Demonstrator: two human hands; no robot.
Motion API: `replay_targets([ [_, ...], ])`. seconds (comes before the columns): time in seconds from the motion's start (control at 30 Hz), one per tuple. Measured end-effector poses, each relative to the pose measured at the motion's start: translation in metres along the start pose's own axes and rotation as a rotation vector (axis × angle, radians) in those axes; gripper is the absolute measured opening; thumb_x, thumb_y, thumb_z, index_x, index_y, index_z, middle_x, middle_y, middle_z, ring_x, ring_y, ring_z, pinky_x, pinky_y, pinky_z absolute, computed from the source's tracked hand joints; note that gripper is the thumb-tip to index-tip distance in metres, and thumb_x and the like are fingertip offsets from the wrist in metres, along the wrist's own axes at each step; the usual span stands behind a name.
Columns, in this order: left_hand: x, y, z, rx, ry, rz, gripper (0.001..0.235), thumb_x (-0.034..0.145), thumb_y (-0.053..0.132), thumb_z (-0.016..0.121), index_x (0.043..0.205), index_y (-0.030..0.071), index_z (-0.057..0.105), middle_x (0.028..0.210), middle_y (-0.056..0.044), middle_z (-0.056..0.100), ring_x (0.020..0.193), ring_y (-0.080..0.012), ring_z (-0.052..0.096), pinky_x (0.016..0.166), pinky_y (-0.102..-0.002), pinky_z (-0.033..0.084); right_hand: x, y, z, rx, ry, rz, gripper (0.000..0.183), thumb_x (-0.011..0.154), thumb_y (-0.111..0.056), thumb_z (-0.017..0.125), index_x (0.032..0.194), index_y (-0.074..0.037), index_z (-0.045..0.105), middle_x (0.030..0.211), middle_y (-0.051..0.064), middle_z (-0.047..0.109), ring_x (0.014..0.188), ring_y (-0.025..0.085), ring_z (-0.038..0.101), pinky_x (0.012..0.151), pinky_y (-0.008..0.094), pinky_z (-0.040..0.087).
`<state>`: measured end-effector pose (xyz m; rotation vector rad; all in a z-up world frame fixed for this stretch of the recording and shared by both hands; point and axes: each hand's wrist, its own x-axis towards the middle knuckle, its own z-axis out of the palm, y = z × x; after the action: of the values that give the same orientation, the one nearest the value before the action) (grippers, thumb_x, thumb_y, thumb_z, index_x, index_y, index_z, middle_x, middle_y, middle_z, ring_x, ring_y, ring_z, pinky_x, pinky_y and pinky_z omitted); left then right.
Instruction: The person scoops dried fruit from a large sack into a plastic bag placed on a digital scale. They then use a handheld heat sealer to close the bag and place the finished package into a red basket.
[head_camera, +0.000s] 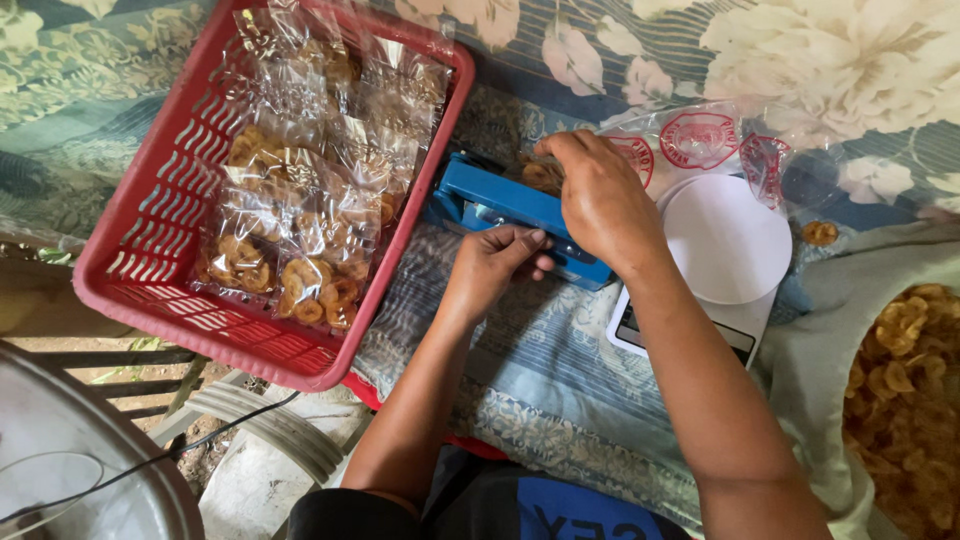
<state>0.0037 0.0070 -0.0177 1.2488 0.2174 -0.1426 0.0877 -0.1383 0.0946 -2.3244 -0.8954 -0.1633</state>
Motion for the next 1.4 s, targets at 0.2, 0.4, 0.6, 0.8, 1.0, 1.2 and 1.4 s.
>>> replay_targets([
  [0.2, 0.000, -0.004, 0.001, -0.027, 0.004, 0.003, 0.028, 0.101, 0.027, 0.066, 0.100, 0.000, 0.074, 0.083, -0.005, 0.075, 0.069, -0.0089, 0.066, 0.065, -0.022, 0.054, 0.000, 0.002, 0.000, -0.006, 0.010, -0.010, 0.040, 0.085, 0.010, 0.049, 0.119, -0.003, 0.065, 0.117, 0.020, 0.066, 0.116, 0.042, 0.059, 0.097, 0.051, 0.048],
  [0.4, -0.002, -0.006, 0.004, -0.044, 0.012, 0.044, 0.027, 0.101, 0.028, 0.066, 0.099, 0.002, 0.074, 0.082, -0.004, 0.075, 0.067, -0.0079, 0.065, 0.061, -0.021, 0.049, -0.003, 0.006, 0.003, 0.000, 0.035, -0.027, 0.036, 0.084, 0.009, 0.051, 0.115, -0.003, 0.066, 0.115, 0.021, 0.067, 0.113, 0.042, 0.061, 0.093, 0.051, 0.049],
  [0.6, -0.004, -0.005, 0.004, 0.004, 0.036, 0.071, 0.028, 0.101, 0.028, 0.067, 0.098, 0.002, 0.076, 0.082, -0.004, 0.075, 0.067, -0.0082, 0.065, 0.059, -0.022, 0.047, -0.002, 0.004, -0.001, 0.026, 0.061, -0.052, 0.032, 0.086, 0.008, 0.053, 0.112, -0.003, 0.068, 0.112, 0.019, 0.068, 0.110, 0.041, 0.063, 0.092, 0.049, 0.051],
  [0.8, -0.011, 0.003, 0.007, -0.013, 0.051, 0.008, 0.026, 0.099, 0.030, 0.067, 0.098, 0.006, 0.075, 0.083, -0.001, 0.076, 0.069, -0.0083, 0.069, 0.062, -0.023, 0.053, -0.003, -0.014, -0.015, 0.053, 0.095, -0.022, 0.025, 0.090, 0.003, 0.056, 0.109, -0.005, 0.070, 0.110, 0.015, 0.070, 0.102, 0.037, 0.067, 0.086, 0.047, 0.053],
  [1.0, -0.012, 0.009, 0.011, -0.003, 0.070, -0.017, 0.026, 0.098, 0.032, 0.067, 0.098, 0.007, 0.076, 0.083, -0.001, 0.075, 0.063, -0.0083, 0.067, 0.055, -0.023, 0.050, 0.017, -0.026, -0.031, 0.050, 0.160, -0.204, 0.024, 0.091, 0.004, 0.057, 0.108, -0.005, 0.071, 0.111, 0.014, 0.071, 0.102, 0.036, 0.068, 0.087, 0.046, 0.053],
  [1.2, -0.013, 0.014, 0.015, -0.001, 0.071, 0.000, 0.026, 0.099, 0.032, 0.066, 0.099, 0.008, 0.075, 0.083, 0.001, 0.075, 0.064, -0.0064, 0.066, 0.053, -0.022, 0.047, 0.035, -0.045, -0.052, 0.276, 0.235, -0.247, 0.031, 0.096, 0.011, 0.055, 0.118, -0.006, 0.068, 0.109, 0.010, 0.067, 0.095, 0.022, 0.067, 0.082, 0.032, 0.054],
  [1.4, -0.013, 0.020, 0.021, -0.088, 0.054, 0.019, 0.024, 0.098, 0.030, 0.068, 0.100, 0.007, 0.075, 0.082, 0.000, 0.074, 0.064, -0.0075, 0.066, 0.056, -0.024, 0.051, -0.003, 0.003, -0.096, 0.456, 0.429, -0.199, 0.028, 0.104, 0.012, 0.058, 0.127, -0.005, 0.059, 0.123, 0.005, 0.065, 0.117, 0.013, 0.065, 0.102, 0.027, 0.054],
])
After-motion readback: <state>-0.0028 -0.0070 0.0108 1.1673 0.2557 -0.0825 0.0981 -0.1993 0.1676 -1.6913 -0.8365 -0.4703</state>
